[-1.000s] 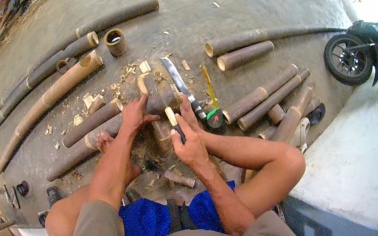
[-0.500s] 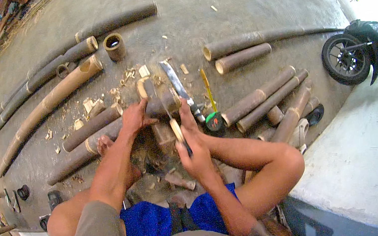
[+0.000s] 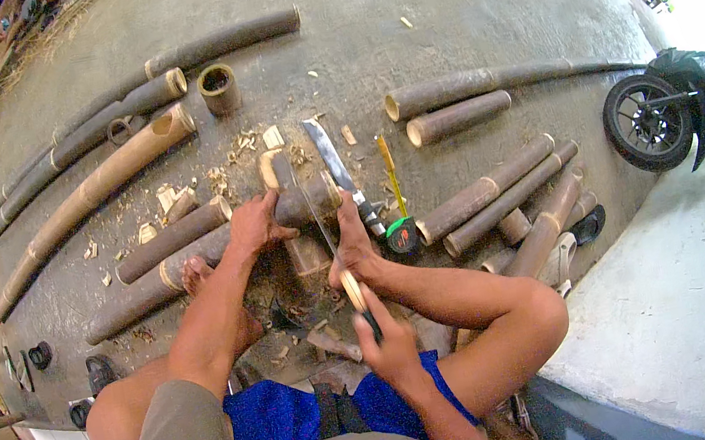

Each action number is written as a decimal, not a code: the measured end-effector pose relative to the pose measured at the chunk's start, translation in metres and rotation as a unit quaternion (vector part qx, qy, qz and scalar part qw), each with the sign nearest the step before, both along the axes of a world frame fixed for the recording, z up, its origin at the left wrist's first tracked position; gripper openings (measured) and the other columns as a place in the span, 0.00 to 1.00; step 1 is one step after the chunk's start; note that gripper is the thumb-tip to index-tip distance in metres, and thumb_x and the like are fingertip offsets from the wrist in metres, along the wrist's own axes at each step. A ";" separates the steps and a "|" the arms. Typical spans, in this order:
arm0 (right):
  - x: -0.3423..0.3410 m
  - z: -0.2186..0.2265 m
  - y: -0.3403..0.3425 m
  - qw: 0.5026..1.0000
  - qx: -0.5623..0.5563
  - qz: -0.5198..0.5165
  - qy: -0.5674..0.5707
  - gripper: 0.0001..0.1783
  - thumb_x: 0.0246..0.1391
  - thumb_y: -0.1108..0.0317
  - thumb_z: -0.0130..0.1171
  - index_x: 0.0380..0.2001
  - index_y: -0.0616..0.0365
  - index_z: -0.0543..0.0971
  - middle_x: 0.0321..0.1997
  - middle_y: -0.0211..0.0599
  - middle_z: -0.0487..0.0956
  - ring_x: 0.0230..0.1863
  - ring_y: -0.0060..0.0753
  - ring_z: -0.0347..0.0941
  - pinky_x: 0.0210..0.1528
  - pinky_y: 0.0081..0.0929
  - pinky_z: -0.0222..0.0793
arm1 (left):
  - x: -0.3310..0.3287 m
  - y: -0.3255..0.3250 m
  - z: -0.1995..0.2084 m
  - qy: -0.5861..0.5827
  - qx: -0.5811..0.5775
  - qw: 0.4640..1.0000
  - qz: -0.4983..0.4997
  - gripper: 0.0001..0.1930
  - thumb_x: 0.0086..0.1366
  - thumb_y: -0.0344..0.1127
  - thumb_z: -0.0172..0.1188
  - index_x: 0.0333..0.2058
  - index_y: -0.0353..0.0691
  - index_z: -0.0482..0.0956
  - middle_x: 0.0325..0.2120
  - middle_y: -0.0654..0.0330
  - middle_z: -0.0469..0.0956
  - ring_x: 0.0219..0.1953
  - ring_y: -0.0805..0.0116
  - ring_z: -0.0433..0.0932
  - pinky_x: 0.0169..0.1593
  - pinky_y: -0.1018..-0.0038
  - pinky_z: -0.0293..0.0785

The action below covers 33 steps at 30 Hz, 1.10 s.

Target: The person sits on the floor and uses a hand saw and a wooden mallet to cut and shape bamboo poles. They saw through a pole, then use the mallet to drive a piece of wood into the cut section to split or separate it.

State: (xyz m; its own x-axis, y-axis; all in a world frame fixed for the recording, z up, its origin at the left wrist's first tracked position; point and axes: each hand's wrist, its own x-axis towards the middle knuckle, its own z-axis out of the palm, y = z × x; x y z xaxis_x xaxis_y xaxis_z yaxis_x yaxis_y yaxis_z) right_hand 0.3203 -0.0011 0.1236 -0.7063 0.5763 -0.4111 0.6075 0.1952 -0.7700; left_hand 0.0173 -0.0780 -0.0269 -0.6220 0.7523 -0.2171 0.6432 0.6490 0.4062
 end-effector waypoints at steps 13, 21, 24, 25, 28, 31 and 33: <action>0.013 -0.014 -0.003 0.993 0.084 0.014 0.078 0.28 0.63 0.66 0.58 0.65 0.63 0.72 0.48 0.63 0.82 0.45 0.58 0.83 0.49 0.39 0.78 | -0.003 0.005 0.008 -0.015 -0.021 1.000 0.006 0.45 0.39 0.58 0.80 0.54 0.44 0.74 0.41 0.48 0.81 0.47 0.44 0.80 0.48 0.51 0.76; -0.057 -0.041 0.019 0.970 0.118 0.030 0.211 0.26 0.64 0.67 0.57 0.63 0.66 0.72 0.50 0.62 0.81 0.49 0.57 0.79 0.51 0.42 0.74 | 0.007 0.001 0.005 0.003 0.005 1.000 0.008 0.45 0.39 0.60 0.80 0.55 0.45 0.74 0.41 0.49 0.82 0.48 0.45 0.80 0.49 0.52 0.75; -0.052 -0.042 0.019 0.974 0.148 0.028 0.169 0.26 0.64 0.68 0.56 0.64 0.65 0.72 0.49 0.63 0.82 0.50 0.57 0.81 0.51 0.41 0.76 | 0.006 0.000 0.008 -0.027 -0.017 0.999 0.007 0.45 0.39 0.60 0.80 0.55 0.47 0.74 0.41 0.49 0.82 0.49 0.46 0.80 0.50 0.53 0.75; -0.030 -0.031 0.012 0.958 0.216 0.044 0.186 0.27 0.64 0.68 0.56 0.65 0.65 0.72 0.49 0.64 0.82 0.50 0.57 0.82 0.50 0.41 0.77 | 0.005 0.001 0.008 -0.028 -0.025 0.999 0.005 0.45 0.39 0.60 0.80 0.55 0.47 0.74 0.41 0.50 0.82 0.49 0.46 0.80 0.50 0.53 0.74; 0.040 0.005 -0.011 0.990 0.110 0.026 0.088 0.28 0.64 0.67 0.56 0.66 0.63 0.71 0.46 0.63 0.83 0.45 0.57 0.84 0.46 0.42 0.78 | 0.006 0.001 0.006 -0.028 -0.037 0.999 0.003 0.45 0.38 0.60 0.80 0.55 0.48 0.75 0.41 0.50 0.82 0.49 0.47 0.80 0.49 0.52 0.73; 0.036 0.005 -0.010 0.993 0.094 0.029 0.064 0.28 0.64 0.66 0.57 0.65 0.63 0.71 0.43 0.60 0.83 0.41 0.60 0.84 0.42 0.44 0.78 | 0.006 0.003 0.005 0.002 -0.015 1.000 0.011 0.45 0.38 0.60 0.80 0.55 0.48 0.75 0.41 0.50 0.82 0.49 0.47 0.80 0.49 0.50 0.73; -0.027 -0.025 0.010 0.977 0.127 0.021 0.169 0.26 0.64 0.66 0.57 0.63 0.66 0.73 0.43 0.61 0.83 0.42 0.63 0.81 0.43 0.45 0.76 | 0.007 0.003 0.005 0.003 -0.007 1.000 0.009 0.45 0.39 0.60 0.80 0.55 0.48 0.75 0.41 0.50 0.82 0.49 0.47 0.80 0.49 0.50 0.73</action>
